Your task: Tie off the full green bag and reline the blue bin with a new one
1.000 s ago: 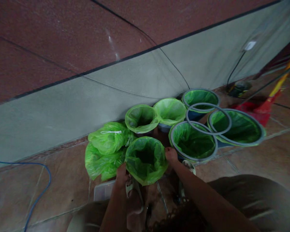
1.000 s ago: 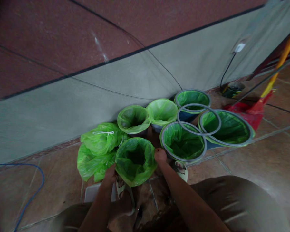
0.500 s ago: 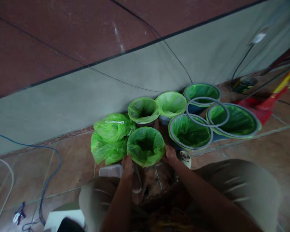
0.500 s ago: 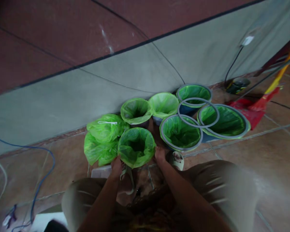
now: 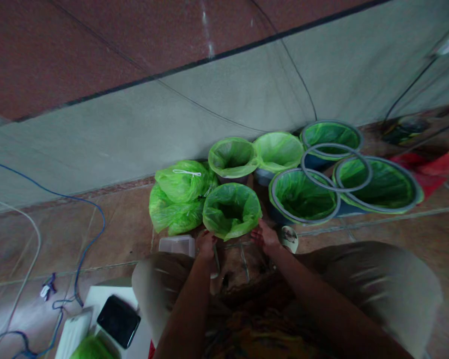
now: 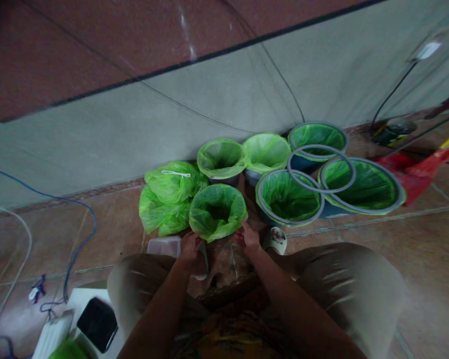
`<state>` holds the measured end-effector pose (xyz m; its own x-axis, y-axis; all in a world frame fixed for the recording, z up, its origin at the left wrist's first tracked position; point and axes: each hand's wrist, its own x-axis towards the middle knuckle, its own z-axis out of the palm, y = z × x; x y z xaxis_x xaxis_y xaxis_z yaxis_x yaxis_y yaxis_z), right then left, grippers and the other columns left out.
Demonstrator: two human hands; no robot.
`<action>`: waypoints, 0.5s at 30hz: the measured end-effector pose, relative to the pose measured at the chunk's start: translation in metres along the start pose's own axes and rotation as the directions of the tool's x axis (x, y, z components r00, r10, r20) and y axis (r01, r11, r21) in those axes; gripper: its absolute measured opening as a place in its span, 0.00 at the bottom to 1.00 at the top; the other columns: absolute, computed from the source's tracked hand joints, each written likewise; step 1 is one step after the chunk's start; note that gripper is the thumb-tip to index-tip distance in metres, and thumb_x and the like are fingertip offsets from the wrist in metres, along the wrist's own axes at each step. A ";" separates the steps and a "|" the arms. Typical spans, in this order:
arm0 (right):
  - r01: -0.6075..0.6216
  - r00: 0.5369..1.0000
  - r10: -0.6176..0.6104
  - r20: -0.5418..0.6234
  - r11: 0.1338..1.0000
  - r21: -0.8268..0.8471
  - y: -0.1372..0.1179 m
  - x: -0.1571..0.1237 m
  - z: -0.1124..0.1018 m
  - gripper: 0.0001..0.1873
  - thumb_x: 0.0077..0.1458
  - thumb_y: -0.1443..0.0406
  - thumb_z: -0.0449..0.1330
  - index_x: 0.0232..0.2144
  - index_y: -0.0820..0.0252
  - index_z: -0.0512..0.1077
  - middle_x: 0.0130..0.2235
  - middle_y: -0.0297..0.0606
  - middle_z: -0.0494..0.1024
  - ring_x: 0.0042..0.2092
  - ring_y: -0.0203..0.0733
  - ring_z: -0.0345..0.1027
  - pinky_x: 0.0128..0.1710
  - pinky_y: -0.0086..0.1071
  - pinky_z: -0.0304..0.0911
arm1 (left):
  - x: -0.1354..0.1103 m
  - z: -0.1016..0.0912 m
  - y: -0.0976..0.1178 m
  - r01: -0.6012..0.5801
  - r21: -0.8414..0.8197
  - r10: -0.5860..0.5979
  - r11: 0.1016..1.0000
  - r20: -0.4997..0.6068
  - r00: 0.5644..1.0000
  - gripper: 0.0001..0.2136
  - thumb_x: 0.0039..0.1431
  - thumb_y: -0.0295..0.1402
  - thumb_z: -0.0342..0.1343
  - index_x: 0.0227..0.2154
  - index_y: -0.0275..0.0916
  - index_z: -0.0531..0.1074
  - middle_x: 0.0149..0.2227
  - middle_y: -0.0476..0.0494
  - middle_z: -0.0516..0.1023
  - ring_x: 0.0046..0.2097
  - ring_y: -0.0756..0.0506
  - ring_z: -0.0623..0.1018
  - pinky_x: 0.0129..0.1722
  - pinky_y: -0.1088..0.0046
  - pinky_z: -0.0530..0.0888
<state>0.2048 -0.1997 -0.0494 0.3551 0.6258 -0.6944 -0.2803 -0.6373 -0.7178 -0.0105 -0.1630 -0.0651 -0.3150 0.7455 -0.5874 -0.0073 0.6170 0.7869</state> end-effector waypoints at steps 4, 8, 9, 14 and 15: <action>-0.107 0.994 0.099 0.050 0.973 0.204 -0.002 -0.007 0.003 0.01 0.54 0.67 0.59 0.30 0.59 0.69 0.25 0.33 0.74 0.27 0.35 0.71 0.27 0.27 0.69 | -0.004 0.001 0.000 0.105 -0.136 -0.106 0.985 -0.004 0.994 0.11 0.41 0.29 0.63 0.29 0.36 0.69 0.25 0.48 0.76 0.26 0.50 0.76 0.31 0.73 0.73; -0.160 0.987 0.147 0.066 0.940 0.302 -0.003 -0.009 -0.001 0.06 0.48 0.74 0.59 0.25 0.59 0.69 0.21 0.28 0.73 0.23 0.31 0.67 0.26 0.24 0.67 | -0.008 0.002 0.001 0.146 -0.202 -0.143 0.968 0.030 0.989 0.11 0.39 0.26 0.62 0.29 0.36 0.70 0.24 0.49 0.76 0.27 0.51 0.76 0.33 0.73 0.73; -0.167 0.986 0.155 0.064 0.934 0.316 -0.004 -0.009 -0.002 0.07 0.49 0.74 0.59 0.24 0.59 0.68 0.20 0.28 0.72 0.23 0.31 0.67 0.26 0.23 0.67 | -0.010 0.002 0.001 0.156 -0.210 -0.151 0.965 0.040 0.988 0.11 0.39 0.26 0.63 0.29 0.36 0.69 0.24 0.49 0.76 0.27 0.51 0.76 0.33 0.74 0.73; -0.210 0.978 0.189 0.093 0.912 0.353 -0.013 -0.018 -0.001 0.08 0.58 0.65 0.55 0.28 0.61 0.70 0.24 0.32 0.75 0.24 0.33 0.69 0.25 0.28 0.68 | -0.015 0.002 -0.001 0.233 -0.209 -0.215 0.950 0.107 0.971 0.12 0.40 0.27 0.62 0.30 0.37 0.69 0.24 0.51 0.75 0.26 0.52 0.75 0.33 0.74 0.73; -0.225 0.974 0.203 0.099 0.908 0.354 -0.014 -0.020 0.000 0.09 0.59 0.63 0.55 0.29 0.61 0.70 0.25 0.33 0.76 0.24 0.34 0.69 0.24 0.28 0.68 | -0.016 0.003 -0.002 0.256 -0.198 -0.235 0.946 0.124 0.964 0.11 0.41 0.28 0.62 0.30 0.37 0.69 0.23 0.51 0.75 0.25 0.52 0.75 0.32 0.74 0.73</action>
<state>0.2016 -0.2030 -0.0250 0.2004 0.5248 -0.8273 -0.6502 -0.5604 -0.5130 -0.0029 -0.1760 -0.0577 -0.1844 0.6050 -0.7746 -0.2755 0.7247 0.6316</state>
